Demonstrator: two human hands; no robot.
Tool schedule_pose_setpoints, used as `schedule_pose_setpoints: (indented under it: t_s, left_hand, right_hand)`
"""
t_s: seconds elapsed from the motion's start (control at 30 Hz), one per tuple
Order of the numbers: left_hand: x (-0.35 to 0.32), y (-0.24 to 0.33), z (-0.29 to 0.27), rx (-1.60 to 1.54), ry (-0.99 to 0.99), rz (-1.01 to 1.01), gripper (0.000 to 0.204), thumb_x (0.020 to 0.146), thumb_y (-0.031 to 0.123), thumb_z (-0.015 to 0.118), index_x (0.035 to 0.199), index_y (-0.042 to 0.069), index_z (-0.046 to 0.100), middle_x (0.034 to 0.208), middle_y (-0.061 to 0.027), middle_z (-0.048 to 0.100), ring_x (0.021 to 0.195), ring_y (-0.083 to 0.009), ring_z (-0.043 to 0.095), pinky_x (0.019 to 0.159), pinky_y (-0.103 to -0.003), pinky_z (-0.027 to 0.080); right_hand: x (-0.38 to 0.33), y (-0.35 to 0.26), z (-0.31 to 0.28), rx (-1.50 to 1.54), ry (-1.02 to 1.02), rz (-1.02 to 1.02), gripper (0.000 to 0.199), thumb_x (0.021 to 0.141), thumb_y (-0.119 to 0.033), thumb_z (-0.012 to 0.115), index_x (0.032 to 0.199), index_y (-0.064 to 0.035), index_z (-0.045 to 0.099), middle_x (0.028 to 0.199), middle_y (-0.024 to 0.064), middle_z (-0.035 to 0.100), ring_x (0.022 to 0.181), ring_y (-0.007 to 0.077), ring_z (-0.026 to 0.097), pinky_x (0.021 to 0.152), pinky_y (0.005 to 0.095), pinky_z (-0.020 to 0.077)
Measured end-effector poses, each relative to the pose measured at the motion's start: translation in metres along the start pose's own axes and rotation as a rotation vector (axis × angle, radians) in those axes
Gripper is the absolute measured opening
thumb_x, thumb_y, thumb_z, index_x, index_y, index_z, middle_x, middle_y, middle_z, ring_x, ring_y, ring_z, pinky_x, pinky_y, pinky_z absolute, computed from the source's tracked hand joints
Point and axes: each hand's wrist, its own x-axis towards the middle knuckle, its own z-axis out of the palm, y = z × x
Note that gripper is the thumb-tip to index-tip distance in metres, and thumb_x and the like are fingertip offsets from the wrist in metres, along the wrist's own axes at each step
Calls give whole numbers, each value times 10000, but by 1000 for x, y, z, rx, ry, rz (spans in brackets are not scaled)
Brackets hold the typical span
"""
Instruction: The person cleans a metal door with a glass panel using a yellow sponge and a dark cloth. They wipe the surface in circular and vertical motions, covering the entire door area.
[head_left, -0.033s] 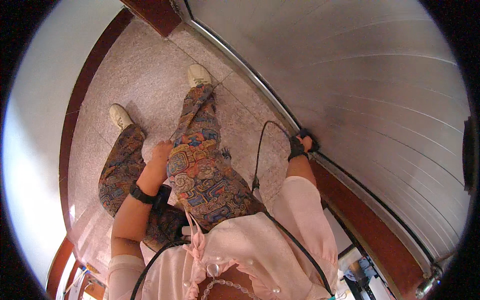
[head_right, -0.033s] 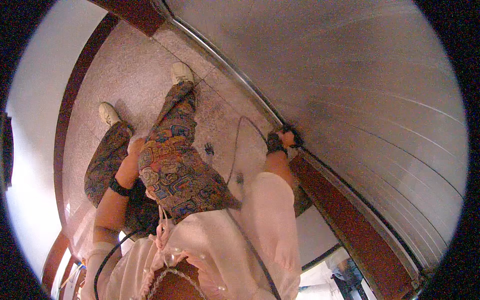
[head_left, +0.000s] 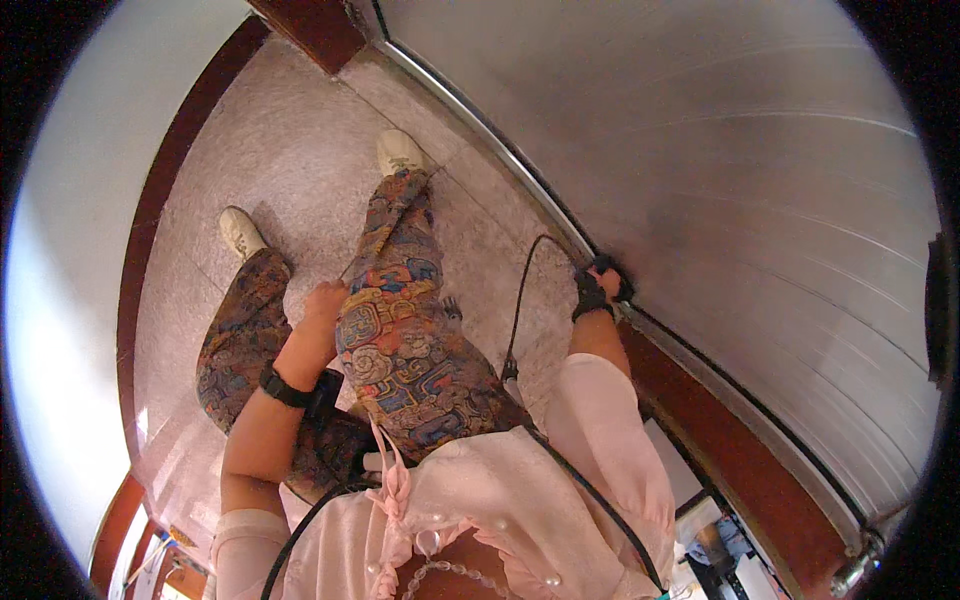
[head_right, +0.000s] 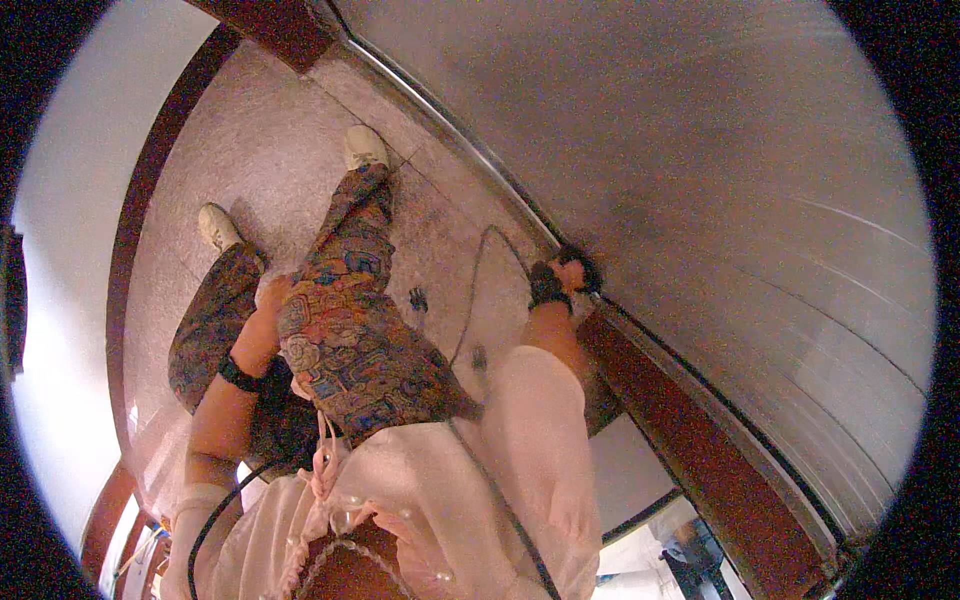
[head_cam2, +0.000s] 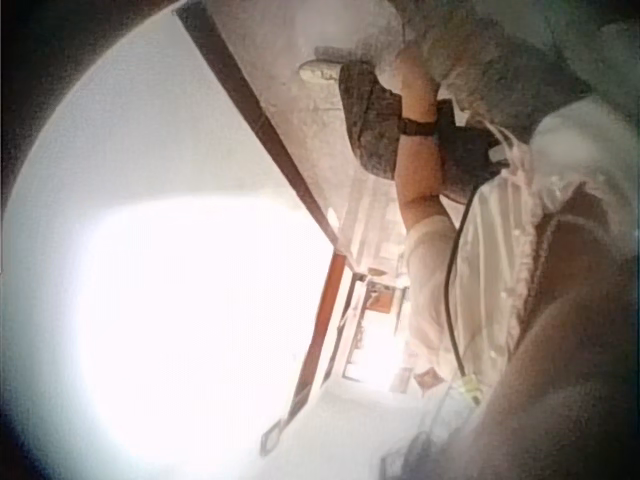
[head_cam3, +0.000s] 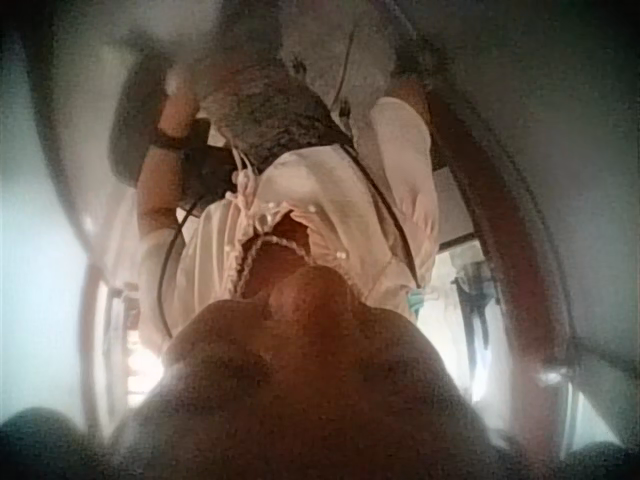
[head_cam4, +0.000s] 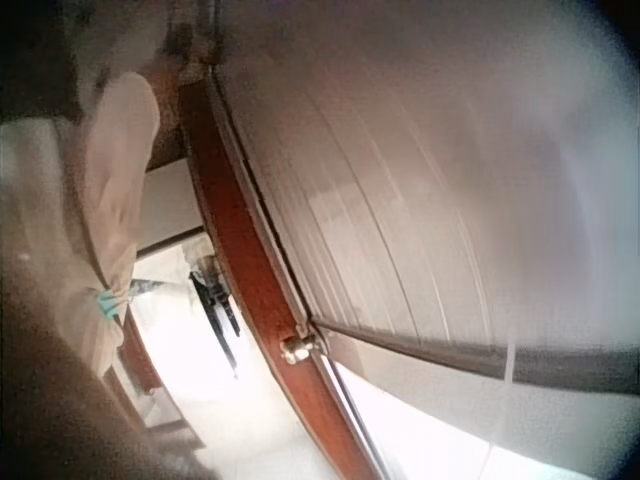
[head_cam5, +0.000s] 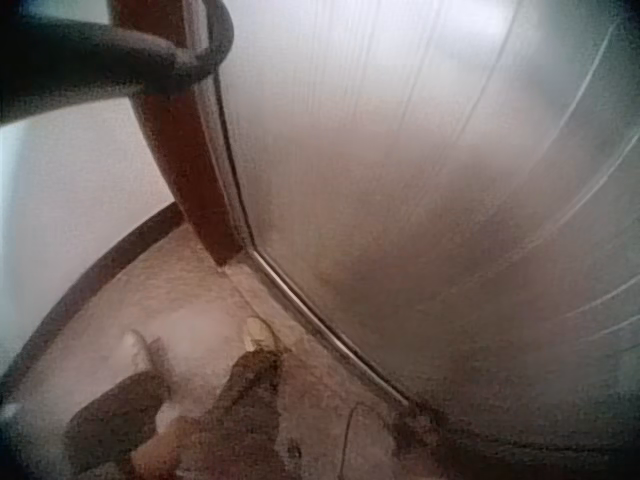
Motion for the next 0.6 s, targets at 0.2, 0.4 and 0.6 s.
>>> schedule_pose_setpoints:
  t_s: [0.2,0.4,0.6]
  left_hand:
    - [-1,-18,18,238,85,184,396,562,174,659,915,26,556,858,-146,552,828,-302,524,717,-359,418]
    - [10,-23,20,291,-94,-135,465,517,186,676,924,19,528,879,-137,535,842,-296,521,693,-350,428]
    - [10,-38,32,379,-43,-129,274,681,187,523,916,46,518,870,-121,552,813,-310,541,677,-376,458]
  right_hand:
    - [-11,-87,28,327,244,-222,492,583,-435,703,801,-6,598,820,149,600,758,297,581,665,392,472]
    - [-7,-86,36,289,70,-85,496,609,-464,656,805,-11,603,788,141,610,733,297,589,636,390,468]
    - [10,-179,32,334,24,-106,480,662,-473,595,814,-18,609,751,135,623,701,295,599,605,386,462]
